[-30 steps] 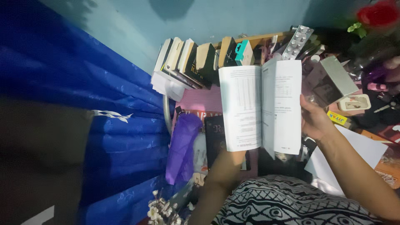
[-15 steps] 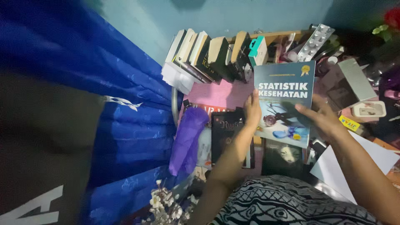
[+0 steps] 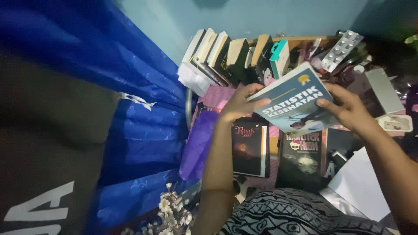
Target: The person picks up several books and papers from a cluttered desk, flips through their pages, and places them into a new stack. They also retrieve papers from a purple plastic bag and add them to the stack.
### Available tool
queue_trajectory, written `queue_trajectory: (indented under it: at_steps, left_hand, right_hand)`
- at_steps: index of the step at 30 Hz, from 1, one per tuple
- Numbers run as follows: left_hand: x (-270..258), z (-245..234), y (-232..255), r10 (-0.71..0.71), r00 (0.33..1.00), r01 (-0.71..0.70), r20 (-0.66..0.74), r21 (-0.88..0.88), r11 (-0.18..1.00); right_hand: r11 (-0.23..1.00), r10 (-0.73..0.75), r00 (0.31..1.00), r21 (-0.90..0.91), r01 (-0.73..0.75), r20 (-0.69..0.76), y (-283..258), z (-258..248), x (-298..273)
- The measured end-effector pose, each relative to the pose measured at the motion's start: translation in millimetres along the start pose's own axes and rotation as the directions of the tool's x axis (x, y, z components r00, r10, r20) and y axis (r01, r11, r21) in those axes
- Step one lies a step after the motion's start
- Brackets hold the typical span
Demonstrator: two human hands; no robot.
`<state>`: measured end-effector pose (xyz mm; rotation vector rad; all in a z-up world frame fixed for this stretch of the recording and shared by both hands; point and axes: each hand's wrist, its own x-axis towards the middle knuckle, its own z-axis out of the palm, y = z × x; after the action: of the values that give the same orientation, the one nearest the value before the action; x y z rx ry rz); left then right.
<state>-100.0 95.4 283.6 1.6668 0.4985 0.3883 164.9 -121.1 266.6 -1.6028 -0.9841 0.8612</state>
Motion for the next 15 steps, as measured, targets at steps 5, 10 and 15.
queue_trajectory:
  at_steps: [5,10,15]
  left_hand:
    - [-20,-13,34,0.090,0.994,-0.057,-0.057,0.425,0.903]
    - [-65,-56,46,0.100,0.950,0.061,-0.297,0.489,0.870]
    - [-105,-107,65,0.232,0.728,0.142,-0.645,0.473,0.870]
  right_hand:
    - [0.993,-0.073,0.978,-0.081,0.090,0.195,-20,35,61]
    - [0.956,-0.246,0.897,-0.062,0.288,0.368,-23,70,120]
    - [0.772,-0.350,0.851,-0.394,0.498,0.391,-9,131,196]
